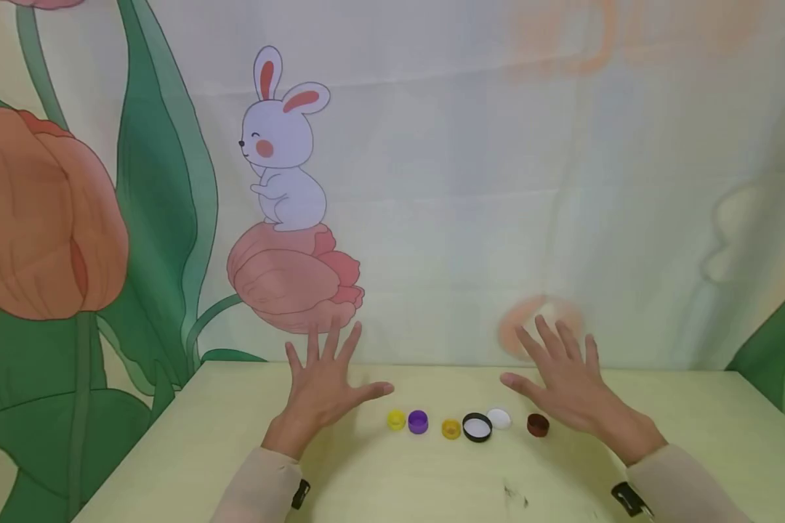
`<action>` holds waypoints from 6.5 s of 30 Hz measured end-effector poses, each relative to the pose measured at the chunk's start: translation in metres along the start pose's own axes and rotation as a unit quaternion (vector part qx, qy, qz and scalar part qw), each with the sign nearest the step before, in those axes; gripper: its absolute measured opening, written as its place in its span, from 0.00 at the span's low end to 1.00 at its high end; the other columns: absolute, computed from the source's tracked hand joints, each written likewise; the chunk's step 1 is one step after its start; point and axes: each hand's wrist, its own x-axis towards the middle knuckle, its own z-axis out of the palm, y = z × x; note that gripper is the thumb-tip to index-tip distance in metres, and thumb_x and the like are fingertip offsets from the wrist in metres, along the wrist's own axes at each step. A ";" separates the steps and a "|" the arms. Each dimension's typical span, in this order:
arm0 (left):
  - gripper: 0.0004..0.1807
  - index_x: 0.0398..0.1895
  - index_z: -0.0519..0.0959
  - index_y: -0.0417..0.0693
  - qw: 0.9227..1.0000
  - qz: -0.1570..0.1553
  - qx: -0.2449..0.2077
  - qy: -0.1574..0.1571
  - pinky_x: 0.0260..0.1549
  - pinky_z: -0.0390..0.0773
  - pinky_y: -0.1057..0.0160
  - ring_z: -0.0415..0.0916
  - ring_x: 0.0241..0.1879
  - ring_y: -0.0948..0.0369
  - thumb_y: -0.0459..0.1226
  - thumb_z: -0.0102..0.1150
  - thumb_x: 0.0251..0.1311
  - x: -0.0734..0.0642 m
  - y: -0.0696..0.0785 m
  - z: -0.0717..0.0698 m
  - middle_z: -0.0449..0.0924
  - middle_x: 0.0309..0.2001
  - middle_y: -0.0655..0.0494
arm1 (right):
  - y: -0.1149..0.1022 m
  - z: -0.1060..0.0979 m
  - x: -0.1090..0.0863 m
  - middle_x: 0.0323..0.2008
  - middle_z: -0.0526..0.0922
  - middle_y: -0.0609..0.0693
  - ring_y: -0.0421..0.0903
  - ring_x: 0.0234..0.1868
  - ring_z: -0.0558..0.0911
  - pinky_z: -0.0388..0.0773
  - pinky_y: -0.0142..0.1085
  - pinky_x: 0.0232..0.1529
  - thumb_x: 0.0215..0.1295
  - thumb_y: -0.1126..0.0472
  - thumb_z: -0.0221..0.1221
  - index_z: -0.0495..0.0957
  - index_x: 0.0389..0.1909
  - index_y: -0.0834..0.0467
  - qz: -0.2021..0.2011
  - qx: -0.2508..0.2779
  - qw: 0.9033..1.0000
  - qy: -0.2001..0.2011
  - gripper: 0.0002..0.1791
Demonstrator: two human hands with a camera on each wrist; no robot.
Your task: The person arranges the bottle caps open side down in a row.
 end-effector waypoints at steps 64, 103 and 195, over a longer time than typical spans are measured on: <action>0.39 0.73 0.74 0.47 0.956 0.034 -0.277 -0.088 0.57 0.81 0.42 0.79 0.62 0.43 0.43 0.79 0.61 -0.014 -0.016 0.018 0.80 0.66 0.44 | -0.105 0.097 0.064 0.58 0.85 0.57 0.54 0.59 0.83 0.80 0.53 0.60 0.71 0.55 0.70 0.82 0.61 0.58 -0.042 0.298 0.949 -0.098 0.21; 0.14 0.47 0.90 0.41 0.951 0.068 -0.246 -0.176 0.43 0.84 0.58 0.83 0.41 0.59 0.32 0.80 0.57 -0.003 -0.005 0.034 0.88 0.42 0.54 | -0.102 0.117 0.064 0.38 0.84 0.49 0.47 0.41 0.82 0.83 0.44 0.45 0.57 0.70 0.75 0.83 0.51 0.66 -0.046 0.231 0.958 -0.160 0.20; 0.13 0.49 0.90 0.50 0.960 0.154 -0.232 0.017 0.32 0.83 0.66 0.83 0.29 0.67 0.36 0.78 0.61 -0.019 0.005 0.010 0.89 0.36 0.61 | -0.108 0.086 0.052 0.44 0.88 0.47 0.47 0.44 0.86 0.82 0.49 0.50 0.80 0.55 0.60 0.86 0.54 0.56 -0.035 0.346 0.929 -0.124 0.13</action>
